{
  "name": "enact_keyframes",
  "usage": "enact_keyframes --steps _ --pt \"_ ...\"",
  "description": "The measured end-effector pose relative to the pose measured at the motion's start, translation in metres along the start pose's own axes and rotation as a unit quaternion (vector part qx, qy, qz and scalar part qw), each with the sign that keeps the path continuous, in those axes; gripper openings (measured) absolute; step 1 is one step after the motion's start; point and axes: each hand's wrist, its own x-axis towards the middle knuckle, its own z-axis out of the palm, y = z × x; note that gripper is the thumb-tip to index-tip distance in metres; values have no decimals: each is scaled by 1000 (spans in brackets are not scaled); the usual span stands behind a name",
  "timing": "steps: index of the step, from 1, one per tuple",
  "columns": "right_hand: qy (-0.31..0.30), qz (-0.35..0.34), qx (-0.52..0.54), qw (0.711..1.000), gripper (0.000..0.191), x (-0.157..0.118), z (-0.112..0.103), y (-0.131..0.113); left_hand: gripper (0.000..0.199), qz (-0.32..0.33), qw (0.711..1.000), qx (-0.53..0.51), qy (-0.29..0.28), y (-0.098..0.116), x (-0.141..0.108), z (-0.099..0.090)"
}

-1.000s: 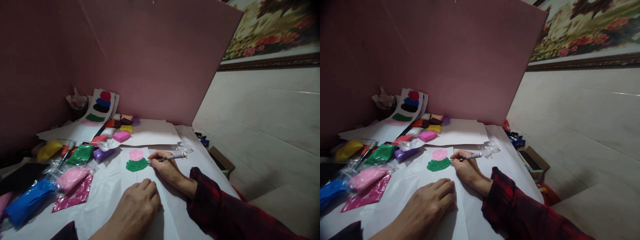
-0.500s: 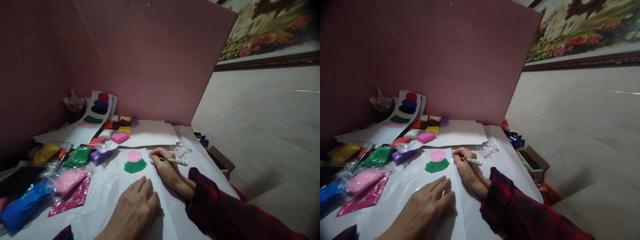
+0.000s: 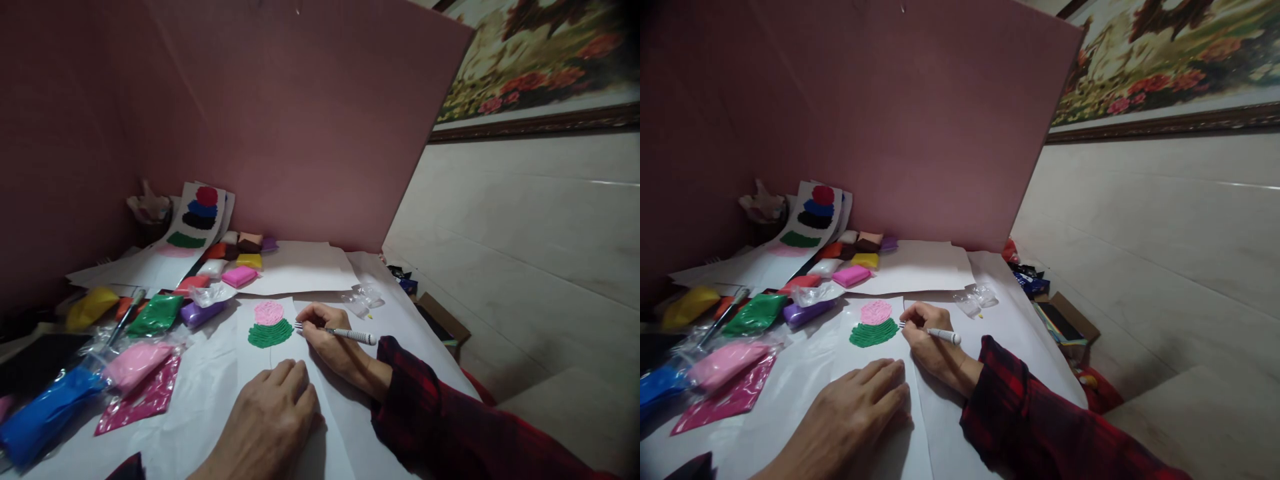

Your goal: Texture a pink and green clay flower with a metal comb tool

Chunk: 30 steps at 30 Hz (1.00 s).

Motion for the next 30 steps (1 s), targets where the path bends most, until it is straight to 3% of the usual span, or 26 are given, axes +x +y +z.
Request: enact_keyframes --steps 21,30 --pt "-28 -3 -64 998 16 4 2 5 10 -9 1000 -10 -15 2 3 -6" --pt "-19 4 -55 998 17 3 2 2 9 1 998 -4 -63 1 5 -15"
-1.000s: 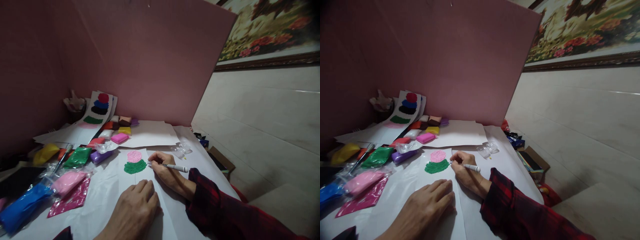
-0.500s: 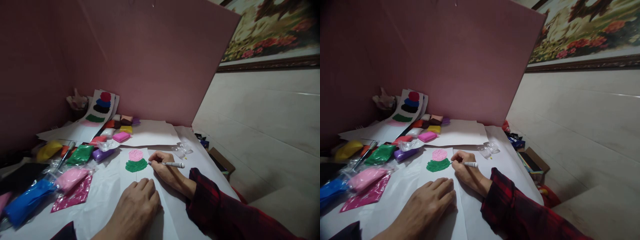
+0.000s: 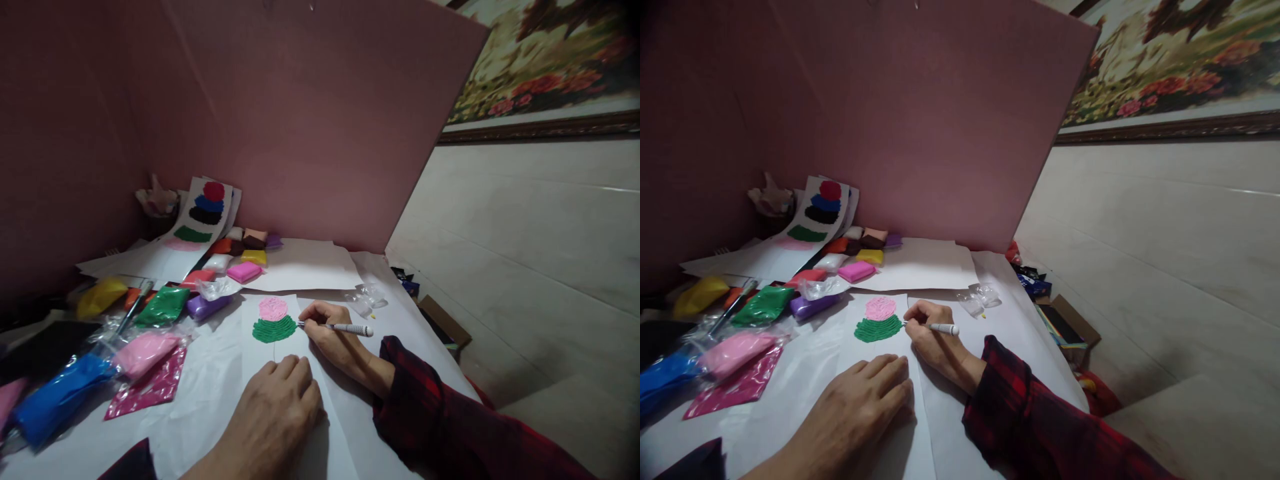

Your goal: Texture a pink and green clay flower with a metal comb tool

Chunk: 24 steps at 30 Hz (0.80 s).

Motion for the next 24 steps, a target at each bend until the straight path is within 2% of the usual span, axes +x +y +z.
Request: enact_keyframes --steps 8,17,24 --pt "-12 -11 -16 1000 16 1 1 3 7 -8 1000 4 -23 1 1 1" --pt "-19 -14 -13 1000 16 1 2 6 9 -2 1000 12 -6 0 0 2" --pt "-28 -22 -8 999 16 0 1 5 7 -2 1000 12 -21 2 0 1"
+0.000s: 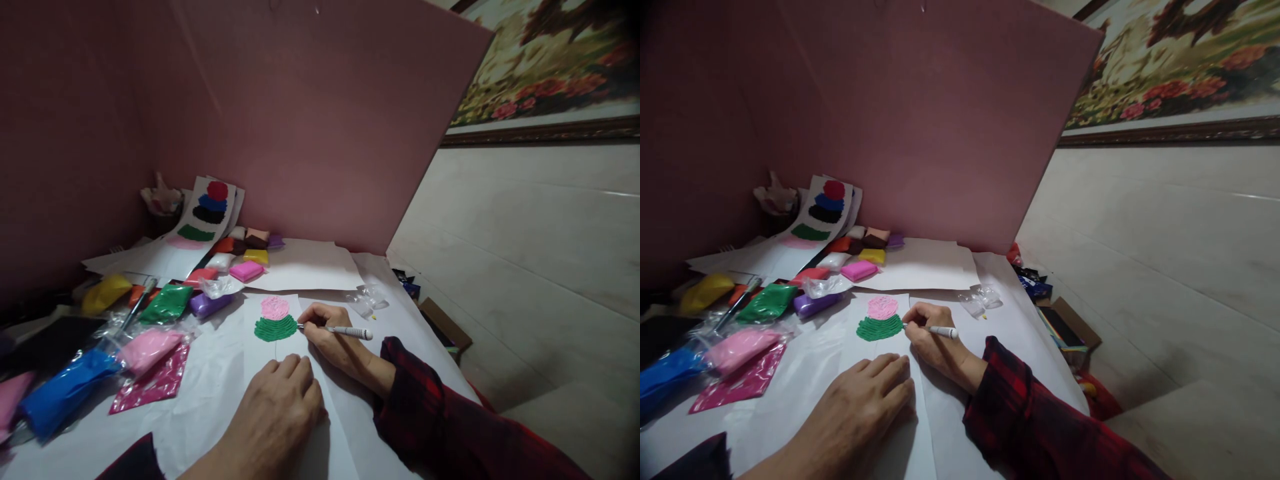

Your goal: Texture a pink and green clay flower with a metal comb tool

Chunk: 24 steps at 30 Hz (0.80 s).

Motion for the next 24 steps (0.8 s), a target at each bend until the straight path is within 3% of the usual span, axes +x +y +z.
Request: enact_keyframes --steps 13,24 --pt "-8 -17 -11 1000 15 -1 -1 -1 7 -7 999 1 -33 0 2 -2" --pt "17 16 20 1000 16 -2 -1 -5 8 -3 1000 -4 -13 0 0 -2"
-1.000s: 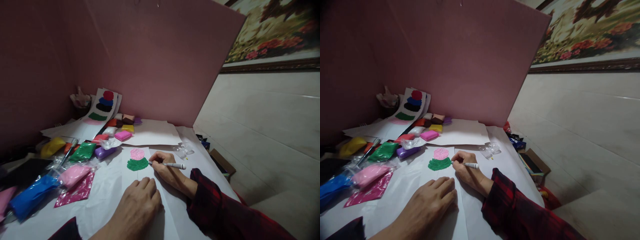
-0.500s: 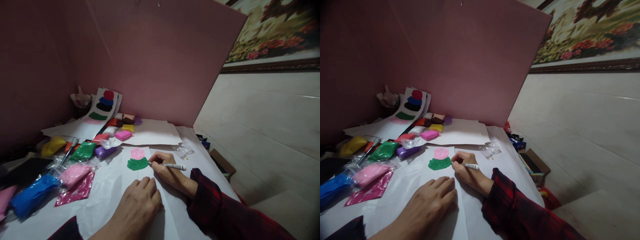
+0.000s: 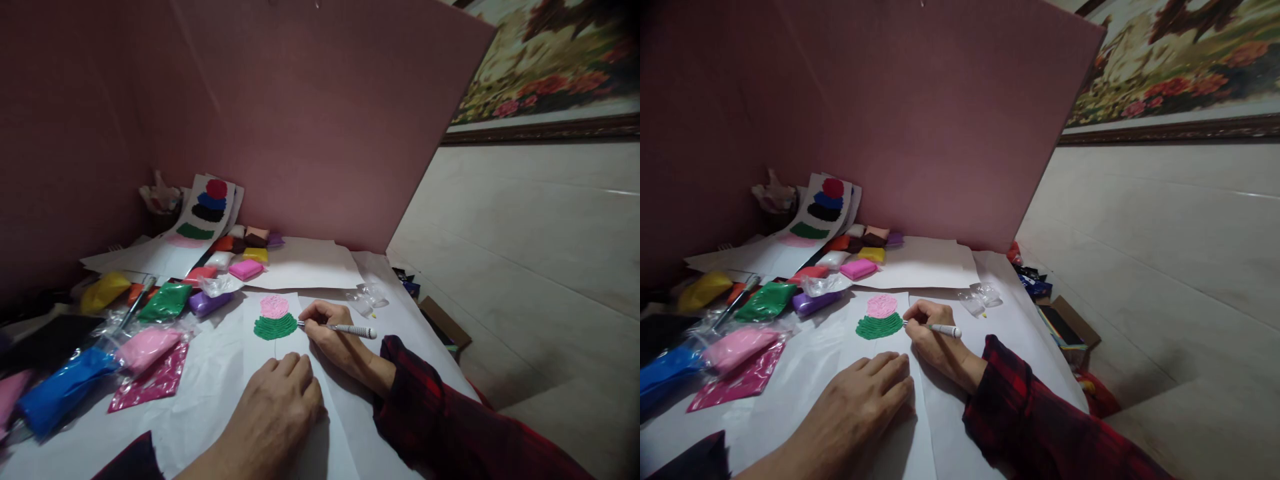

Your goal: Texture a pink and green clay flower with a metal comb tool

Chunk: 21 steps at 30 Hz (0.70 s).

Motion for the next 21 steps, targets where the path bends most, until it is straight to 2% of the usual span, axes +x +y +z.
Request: enact_keyframes --steps 13,21 --pt "-22 -22 -22 999 15 1 0 5 7 0 1000 0 4 1 0 2" --pt "-3 13 15 1000 17 0 1 -3 8 -4 1000 -1 -5 0 0 -2"
